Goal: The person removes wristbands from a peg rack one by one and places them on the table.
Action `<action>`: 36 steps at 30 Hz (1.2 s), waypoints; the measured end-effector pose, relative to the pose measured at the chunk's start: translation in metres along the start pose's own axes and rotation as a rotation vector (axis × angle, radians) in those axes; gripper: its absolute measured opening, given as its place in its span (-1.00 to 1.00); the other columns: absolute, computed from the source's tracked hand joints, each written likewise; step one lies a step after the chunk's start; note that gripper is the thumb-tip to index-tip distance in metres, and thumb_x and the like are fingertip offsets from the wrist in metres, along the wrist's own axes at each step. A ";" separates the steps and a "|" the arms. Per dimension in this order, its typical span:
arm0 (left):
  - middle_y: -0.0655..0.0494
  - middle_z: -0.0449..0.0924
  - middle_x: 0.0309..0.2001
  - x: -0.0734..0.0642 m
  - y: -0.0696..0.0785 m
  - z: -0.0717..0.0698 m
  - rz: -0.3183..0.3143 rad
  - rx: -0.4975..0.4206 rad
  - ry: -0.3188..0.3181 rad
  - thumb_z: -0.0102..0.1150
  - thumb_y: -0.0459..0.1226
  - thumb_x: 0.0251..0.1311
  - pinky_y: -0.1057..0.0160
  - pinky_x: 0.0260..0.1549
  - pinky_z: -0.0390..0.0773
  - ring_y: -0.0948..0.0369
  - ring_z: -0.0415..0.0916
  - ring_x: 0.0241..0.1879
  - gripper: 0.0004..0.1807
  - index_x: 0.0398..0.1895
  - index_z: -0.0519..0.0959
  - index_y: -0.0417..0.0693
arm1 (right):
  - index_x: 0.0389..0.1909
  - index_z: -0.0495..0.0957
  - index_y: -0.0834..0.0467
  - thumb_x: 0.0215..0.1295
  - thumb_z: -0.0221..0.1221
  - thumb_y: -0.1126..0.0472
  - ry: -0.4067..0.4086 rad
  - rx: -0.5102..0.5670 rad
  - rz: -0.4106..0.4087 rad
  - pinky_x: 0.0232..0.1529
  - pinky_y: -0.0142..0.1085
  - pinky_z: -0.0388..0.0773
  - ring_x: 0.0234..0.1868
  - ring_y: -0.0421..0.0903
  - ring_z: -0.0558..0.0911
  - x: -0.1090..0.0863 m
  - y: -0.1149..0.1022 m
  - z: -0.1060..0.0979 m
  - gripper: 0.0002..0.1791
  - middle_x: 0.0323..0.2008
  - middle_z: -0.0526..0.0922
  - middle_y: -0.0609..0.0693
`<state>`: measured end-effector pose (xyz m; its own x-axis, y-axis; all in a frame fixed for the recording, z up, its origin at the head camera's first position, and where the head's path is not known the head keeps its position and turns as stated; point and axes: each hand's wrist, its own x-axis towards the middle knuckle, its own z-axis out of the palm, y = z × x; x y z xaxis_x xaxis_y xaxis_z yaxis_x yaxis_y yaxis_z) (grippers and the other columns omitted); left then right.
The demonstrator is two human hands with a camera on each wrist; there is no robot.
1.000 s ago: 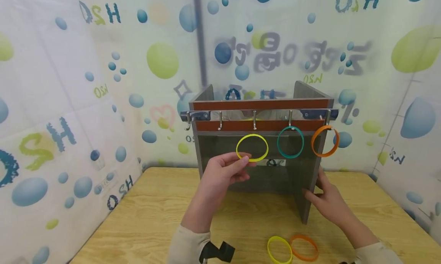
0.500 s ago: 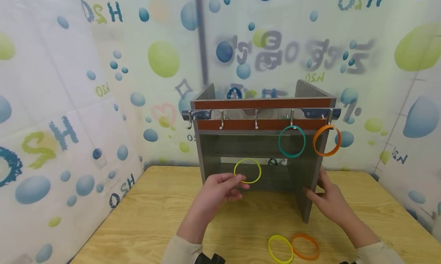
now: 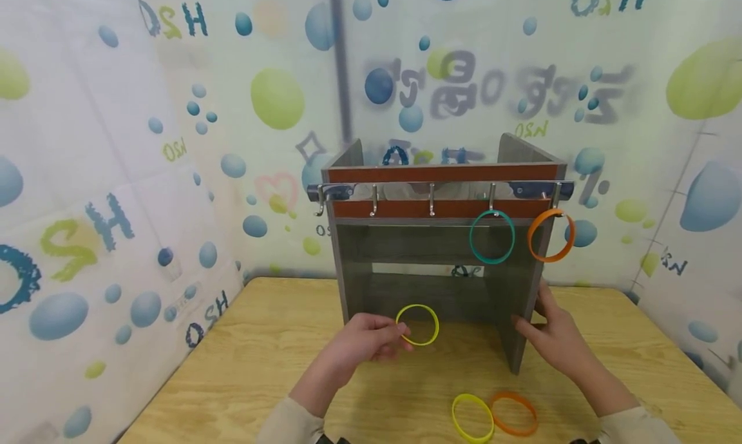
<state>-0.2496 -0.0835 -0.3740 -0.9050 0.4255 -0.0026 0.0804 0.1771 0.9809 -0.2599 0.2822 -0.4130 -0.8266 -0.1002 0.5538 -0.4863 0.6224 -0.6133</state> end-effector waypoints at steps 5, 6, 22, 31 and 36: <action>-0.18 0.85 -0.16 0.000 -0.015 -0.003 -0.010 0.113 -0.033 0.20 -0.19 0.52 0.33 -0.34 0.57 0.29 0.65 -0.44 -0.70 -0.04 0.76 -0.27 | 0.77 -0.25 -0.14 0.47 0.23 0.35 -0.008 0.020 0.008 -0.22 -0.25 0.76 0.28 0.58 0.55 0.000 -0.002 -0.001 0.09 0.33 0.51 0.55; -0.19 0.85 -0.18 0.000 -0.017 -0.003 -0.010 0.139 -0.042 0.21 -0.22 0.50 0.33 -0.35 0.55 0.28 0.65 -0.45 -0.72 -0.05 0.76 -0.27 | 0.77 -0.25 -0.14 0.47 0.23 0.35 -0.006 0.021 0.010 -0.21 -0.25 0.76 0.28 0.58 0.55 0.000 -0.002 -0.001 0.09 0.32 0.51 0.55; -0.34 0.79 -0.38 0.005 -0.038 0.009 0.005 0.235 -0.126 0.35 -0.44 0.30 0.20 -0.44 0.68 0.24 0.58 -0.59 -0.90 -0.18 0.65 -0.31 | 0.76 -0.30 -0.18 0.48 0.22 0.32 -0.012 0.018 0.033 -0.22 -0.29 0.75 0.30 0.56 0.55 0.000 -0.001 -0.001 0.10 0.33 0.51 0.56; -0.28 0.81 -0.38 0.007 -0.044 0.010 -0.052 0.269 -0.142 0.36 -0.43 0.29 0.27 -0.43 0.68 0.25 0.60 -0.55 -0.90 -0.19 0.70 -0.31 | 0.77 -0.27 -0.15 0.48 0.21 0.32 -0.010 0.016 0.041 -0.20 -0.27 0.76 0.31 0.54 0.56 0.000 -0.001 0.000 0.09 0.34 0.52 0.55; -0.27 0.81 -0.38 0.007 -0.050 0.011 -0.085 0.261 -0.152 0.35 -0.44 0.28 0.18 -0.36 0.76 0.20 0.69 -0.48 -0.96 -0.24 0.70 -0.26 | 0.77 -0.28 -0.16 0.49 0.21 0.30 -0.024 0.021 0.056 -0.19 -0.21 0.77 0.32 0.57 0.54 -0.001 0.000 -0.001 0.08 0.36 0.49 0.56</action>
<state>-0.2555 -0.0794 -0.4247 -0.8419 0.5236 -0.1306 0.1295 0.4309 0.8930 -0.2592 0.2828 -0.4131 -0.8592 -0.0847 0.5046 -0.4448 0.6109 -0.6549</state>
